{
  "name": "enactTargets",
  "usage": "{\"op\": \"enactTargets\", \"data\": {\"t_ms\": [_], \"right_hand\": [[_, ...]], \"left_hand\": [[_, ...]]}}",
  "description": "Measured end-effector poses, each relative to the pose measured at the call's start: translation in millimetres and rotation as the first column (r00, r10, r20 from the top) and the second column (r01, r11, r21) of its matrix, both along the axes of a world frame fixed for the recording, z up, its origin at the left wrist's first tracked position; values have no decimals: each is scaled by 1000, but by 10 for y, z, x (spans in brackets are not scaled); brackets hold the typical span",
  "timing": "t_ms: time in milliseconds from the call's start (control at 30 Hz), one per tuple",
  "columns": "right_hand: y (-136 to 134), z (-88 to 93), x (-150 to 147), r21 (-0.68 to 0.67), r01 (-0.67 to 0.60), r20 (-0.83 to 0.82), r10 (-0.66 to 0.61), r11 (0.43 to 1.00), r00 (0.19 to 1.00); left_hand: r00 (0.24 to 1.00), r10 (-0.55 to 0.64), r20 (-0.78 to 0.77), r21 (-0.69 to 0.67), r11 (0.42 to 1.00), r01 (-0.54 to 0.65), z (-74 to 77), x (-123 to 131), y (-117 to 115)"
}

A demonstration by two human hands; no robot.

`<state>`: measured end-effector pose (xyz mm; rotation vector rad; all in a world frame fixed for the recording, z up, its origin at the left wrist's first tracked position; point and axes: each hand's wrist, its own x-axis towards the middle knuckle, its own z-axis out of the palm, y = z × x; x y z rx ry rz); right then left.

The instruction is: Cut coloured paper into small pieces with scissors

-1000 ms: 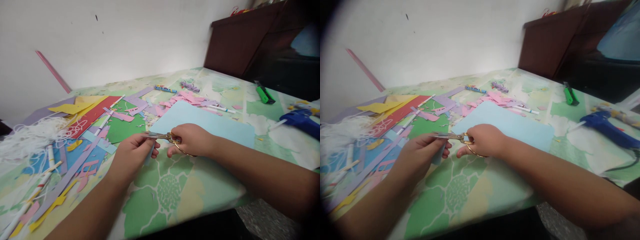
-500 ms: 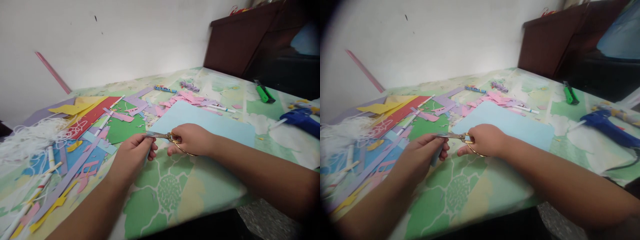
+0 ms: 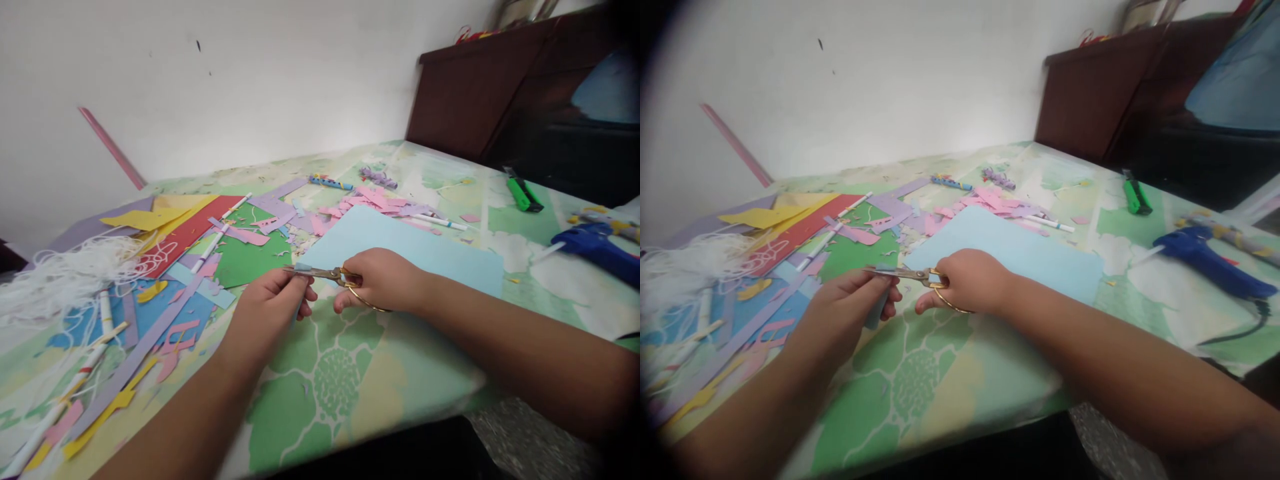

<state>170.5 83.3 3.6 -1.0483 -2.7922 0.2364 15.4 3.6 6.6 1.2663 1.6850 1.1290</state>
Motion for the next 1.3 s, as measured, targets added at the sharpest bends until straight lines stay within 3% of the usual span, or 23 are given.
{"op": "enactTargets", "data": {"t_ms": [200,333,767,1300], "right_hand": [[8,13,6,-15,45,21,-45,999,999],[11,-6,29,-28,-1,-6,1,1000,1000],[-19,4,22,-19,-90,-11,89,996,996],[-33,12,20,-39,-66,-9,66,997,998]], "left_hand": [[998,-47,53,-54,997,50,21,25,18],[996,-12,90,-12,1000,13,38,34,11],[1000,-17,-1,-21,1000,17,42,42,-11],[1000,5,-1,-34,999,-5,112,90,-28]]}}
